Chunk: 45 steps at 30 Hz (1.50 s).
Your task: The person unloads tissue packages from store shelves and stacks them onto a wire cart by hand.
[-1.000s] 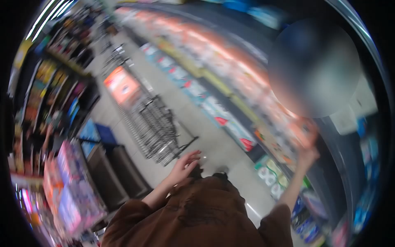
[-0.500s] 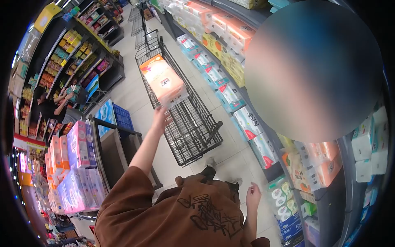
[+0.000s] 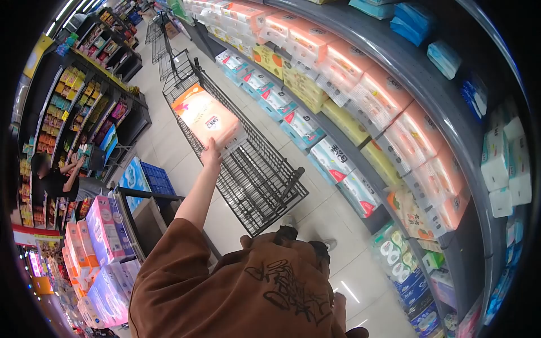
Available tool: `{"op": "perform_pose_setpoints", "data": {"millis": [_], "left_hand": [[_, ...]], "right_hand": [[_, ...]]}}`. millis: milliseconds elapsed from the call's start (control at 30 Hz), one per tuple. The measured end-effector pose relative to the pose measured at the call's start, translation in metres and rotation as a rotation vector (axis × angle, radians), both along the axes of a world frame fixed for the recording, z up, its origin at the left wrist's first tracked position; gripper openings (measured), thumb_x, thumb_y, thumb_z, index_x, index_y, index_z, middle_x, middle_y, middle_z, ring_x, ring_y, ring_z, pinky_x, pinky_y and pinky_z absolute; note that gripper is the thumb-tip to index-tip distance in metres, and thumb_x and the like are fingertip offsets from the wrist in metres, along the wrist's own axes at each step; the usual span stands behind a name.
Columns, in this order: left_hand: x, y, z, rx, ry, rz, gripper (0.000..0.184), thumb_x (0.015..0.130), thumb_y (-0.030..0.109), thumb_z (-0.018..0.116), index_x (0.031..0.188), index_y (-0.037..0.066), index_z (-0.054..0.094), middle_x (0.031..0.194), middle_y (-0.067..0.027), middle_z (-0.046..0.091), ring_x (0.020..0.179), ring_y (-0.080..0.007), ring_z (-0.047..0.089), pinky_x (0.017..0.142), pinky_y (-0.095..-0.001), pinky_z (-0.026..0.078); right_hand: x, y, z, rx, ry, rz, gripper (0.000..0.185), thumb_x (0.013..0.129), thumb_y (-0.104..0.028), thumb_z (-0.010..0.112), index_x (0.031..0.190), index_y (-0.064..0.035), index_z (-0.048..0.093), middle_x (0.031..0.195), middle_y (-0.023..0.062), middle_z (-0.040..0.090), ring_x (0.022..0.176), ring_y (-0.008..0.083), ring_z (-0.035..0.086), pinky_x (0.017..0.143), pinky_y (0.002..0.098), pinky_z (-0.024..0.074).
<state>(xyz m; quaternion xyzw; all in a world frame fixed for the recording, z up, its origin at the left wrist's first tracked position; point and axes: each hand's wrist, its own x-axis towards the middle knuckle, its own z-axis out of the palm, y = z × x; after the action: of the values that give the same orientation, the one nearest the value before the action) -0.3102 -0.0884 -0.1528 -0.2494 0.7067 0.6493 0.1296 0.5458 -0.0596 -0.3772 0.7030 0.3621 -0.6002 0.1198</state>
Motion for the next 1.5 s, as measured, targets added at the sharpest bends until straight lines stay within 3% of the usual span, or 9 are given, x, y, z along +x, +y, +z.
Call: {"op": "perform_pose_setpoints", "data": {"millis": [100, 367, 567, 633, 767, 1033, 1267, 1433, 1500], "left_hand": [[-0.016, -0.010, -0.006, 0.005, 0.274, -0.153, 0.033, 0.099, 0.040, 0.067, 0.098, 0.008, 0.065, 0.072, 0.0038, 0.048, 0.057, -0.0095, 0.041, 0.049, -0.0273, 0.031], [0.071, -0.019, 0.202, 0.455, 0.670, -0.177, 0.030, 0.104, 0.027, 0.059, 0.121, 0.003, 0.067, 0.093, 0.0063, 0.059, 0.080, -0.0047, 0.048, 0.070, -0.0236, 0.038], [0.196, -0.043, 0.244, 0.111, 0.904, -0.649, 0.031, 0.100, 0.019, 0.061, 0.116, -0.007, 0.067, 0.116, -0.0110, 0.065, 0.097, -0.0184, 0.061, 0.085, -0.0291, 0.045], [0.243, -0.032, 0.264, 0.065, 0.993, -0.900, 0.027, 0.096, 0.018, 0.064, 0.105, -0.008, 0.070, 0.113, -0.0157, 0.067, 0.099, -0.0252, 0.064, 0.083, -0.0328, 0.048], [0.298, -0.003, 0.248, 0.389, 0.949, -1.536, 0.020, 0.090, 0.014, 0.071, 0.102, -0.002, 0.073, 0.107, -0.0160, 0.069, 0.093, -0.0305, 0.067, 0.078, -0.0383, 0.053], [0.411, 0.093, 0.206, 0.724, 0.550, -2.295, 0.014, 0.099, 0.014, 0.064, 0.103, 0.002, 0.069, 0.108, -0.0125, 0.062, 0.097, -0.0288, 0.063, 0.080, -0.0362, 0.052], [0.497, 0.174, 0.196, 0.839, 0.643, -2.347, 0.019, 0.102, 0.019, 0.060, 0.110, 0.003, 0.067, 0.110, -0.0126, 0.059, 0.101, -0.0317, 0.059, 0.087, -0.0383, 0.050], [0.539, 0.243, 0.146, 0.416, 0.498, -2.002, 0.019, 0.102, 0.018, 0.059, 0.107, 0.000, 0.062, 0.113, -0.0157, 0.056, 0.105, -0.0307, 0.058, 0.093, -0.0372, 0.047], [0.555, 0.259, 0.128, 0.494, 0.557, -1.867, 0.017, 0.102, 0.016, 0.059, 0.109, 0.000, 0.060, 0.115, -0.0149, 0.056, 0.106, -0.0294, 0.058, 0.092, -0.0358, 0.048]], "right_hand": [[-0.094, 0.039, 0.070, 0.094, 0.058, 0.118, 0.032, 0.091, -0.016, 0.058, 0.121, -0.0048, 0.060, 0.091, 0.0108, 0.063, 0.073, 0.0223, 0.063, 0.061, 0.0342, 0.0506], [-0.203, 0.121, 0.105, 0.268, 0.243, 0.112, 0.041, 0.096, -0.019, 0.057, 0.135, -0.0066, 0.055, 0.111, 0.0109, 0.067, 0.090, 0.0248, 0.069, 0.076, 0.0364, 0.0558], [-0.292, 0.157, 0.185, 0.348, 0.673, -0.023, 0.038, 0.103, -0.026, 0.056, 0.136, -0.0069, 0.055, 0.121, 0.0104, 0.066, 0.100, 0.0217, 0.068, 0.085, 0.0353, 0.0551], [-0.321, 0.160, 0.263, 0.152, 0.991, -0.168, 0.060, 0.102, -0.042, 0.059, 0.146, -0.0039, 0.045, 0.133, 0.0142, 0.061, 0.116, 0.0264, 0.063, 0.098, 0.0402, 0.0515], [-0.313, 0.161, 0.326, -0.077, 1.501, -0.193, 0.071, 0.101, -0.049, 0.057, 0.153, -0.0045, 0.036, 0.144, 0.0158, 0.054, 0.122, 0.0295, 0.061, 0.104, 0.0435, 0.0490], [-0.165, 0.142, 0.305, 0.186, 1.218, -0.642, 0.070, 0.102, -0.048, 0.055, 0.154, -0.0059, 0.034, 0.148, 0.0142, 0.051, 0.128, 0.0304, 0.057, 0.106, 0.0469, 0.0478], [-0.063, 0.206, 0.307, 0.471, 1.103, -0.972, 0.069, 0.104, -0.046, 0.053, 0.156, -0.0070, 0.032, 0.151, 0.0129, 0.048, 0.132, 0.0311, 0.053, 0.107, 0.0499, 0.0467], [-0.026, 0.255, 0.283, 0.502, 1.182, -0.967, 0.068, 0.104, -0.046, 0.051, 0.157, -0.0078, 0.030, 0.154, 0.0119, 0.046, 0.136, 0.0317, 0.051, 0.108, 0.0521, 0.0459], [-0.035, 0.245, 0.311, 0.519, 1.202, -0.814, 0.068, 0.105, -0.045, 0.051, 0.157, -0.0081, 0.030, 0.154, 0.0115, 0.046, 0.137, 0.0319, 0.050, 0.108, 0.0529, 0.0456]]}}
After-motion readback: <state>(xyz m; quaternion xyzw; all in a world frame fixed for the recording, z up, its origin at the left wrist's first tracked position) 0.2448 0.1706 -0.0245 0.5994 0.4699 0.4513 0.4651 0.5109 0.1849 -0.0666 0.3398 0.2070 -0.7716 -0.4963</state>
